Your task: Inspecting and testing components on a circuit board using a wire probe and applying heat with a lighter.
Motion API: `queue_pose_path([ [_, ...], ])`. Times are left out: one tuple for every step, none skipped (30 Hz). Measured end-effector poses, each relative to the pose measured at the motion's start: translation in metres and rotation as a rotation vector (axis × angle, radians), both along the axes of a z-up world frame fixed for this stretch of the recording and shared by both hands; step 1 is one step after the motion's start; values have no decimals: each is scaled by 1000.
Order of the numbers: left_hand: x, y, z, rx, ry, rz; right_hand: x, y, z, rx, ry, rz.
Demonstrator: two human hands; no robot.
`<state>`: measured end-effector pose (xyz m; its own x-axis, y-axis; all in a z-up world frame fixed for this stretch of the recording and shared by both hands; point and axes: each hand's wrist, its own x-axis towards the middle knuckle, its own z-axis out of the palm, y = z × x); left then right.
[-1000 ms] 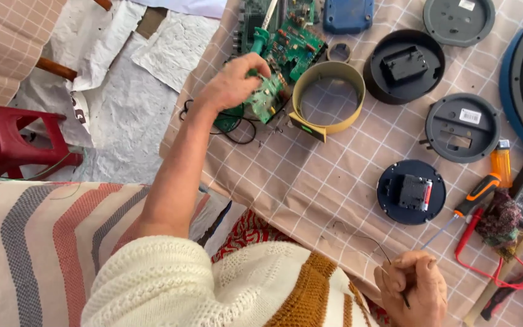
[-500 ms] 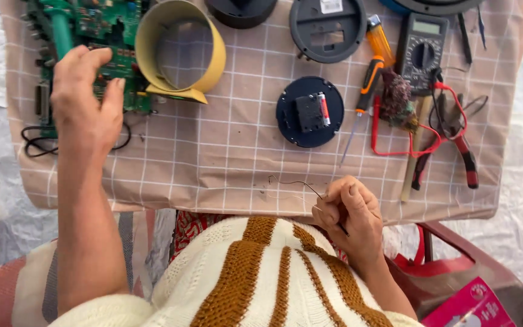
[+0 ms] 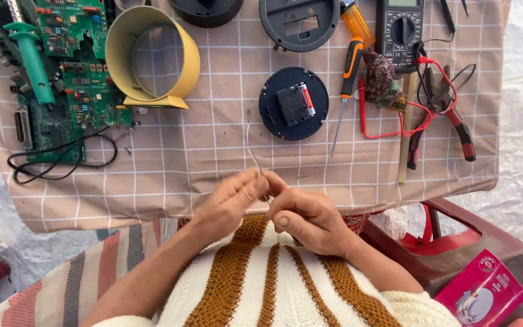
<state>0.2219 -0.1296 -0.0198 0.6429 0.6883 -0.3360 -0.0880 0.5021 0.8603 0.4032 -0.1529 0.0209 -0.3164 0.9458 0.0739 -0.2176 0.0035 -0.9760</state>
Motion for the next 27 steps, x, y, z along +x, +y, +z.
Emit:
queue_pose_path([
  [0, 1, 0, 0, 0, 0, 4, -6, -12, 0, 0, 0],
  [0, 3, 1, -58, -36, 108, 7, -11, -24, -13, -38, -15],
  [-1, 6, 1, -115, -72, 216, 10, -15, -36, -25, -76, -31],
  [0, 6, -2, -113, -66, 221, 12, -17, -40, -24, -69, -25],
  [-1, 7, -6, -85, -45, 236, 13, -18, -43, -41, -92, -41],
  [-2, 7, -9, -59, -23, 252, 14, -19, -47, -59, -114, -56],
  [-1, 6, -9, -59, -16, 259, 12, -19, -50, -60, -106, -49],
  [2, 5, -9, 2, 36, 288, 12, -20, -52, -78, -115, -43],
  [5, 5, -10, 63, 87, 317, 12, -21, -55, -97, -124, -37],
  [4, 5, -10, 61, 86, 318, 12, -22, -57, -99, -125, -36],
  [3, 5, -11, 122, 131, 315, 12, -22, -59, -104, -107, -48],
  [1, 7, -11, 186, 177, 308, 12, -22, -61, -107, -86, -64],
  [-1, 7, -11, 186, 176, 307, 15, -18, -61, -107, -87, -65],
  [-4, 7, -10, 232, 205, 257, 18, -14, -61, -148, -92, -126],
  [-7, 7, -10, 278, 235, 207, 21, -11, -61, -189, -96, -188],
  [-6, 6, -11, 278, 232, 196, 23, -11, -66, -191, -97, -198],
  [-5, 4, -12, 307, 265, 152, 25, -12, -71, -195, -64, -208],
  [-2, 3, -13, 338, 291, 100, 29, -14, -75, -198, -34, -226],
  [0, 4, -10, 339, 282, 82, 25, -12, -70, -199, -39, -246],
  [4, 4, -9, 382, 334, 22, 23, -9, -65, -173, -87, -274],
  [7, 6, -7, 426, 384, -37, 20, -6, -60, -148, -137, -302],
  [11, 7, -4, 427, 376, -48, 23, -5, -60, -150, -143, -315],
  [13, 7, -2, 403, 369, -51, 25, -4, -60, -165, -101, -328],
  [14, 6, 1, 375, 370, -47, 25, -3, -61, -182, -54, -332],
  [14, 4, -3, 372, 368, -51, 27, -5, -62, -186, -56, -335],
  [12, 2, -7, 344, 341, -21, 29, -4, -64, -201, -18, -348],
  [10, 0, -11, 317, 314, 9, 31, -4, -65, -217, 20, -361],
])
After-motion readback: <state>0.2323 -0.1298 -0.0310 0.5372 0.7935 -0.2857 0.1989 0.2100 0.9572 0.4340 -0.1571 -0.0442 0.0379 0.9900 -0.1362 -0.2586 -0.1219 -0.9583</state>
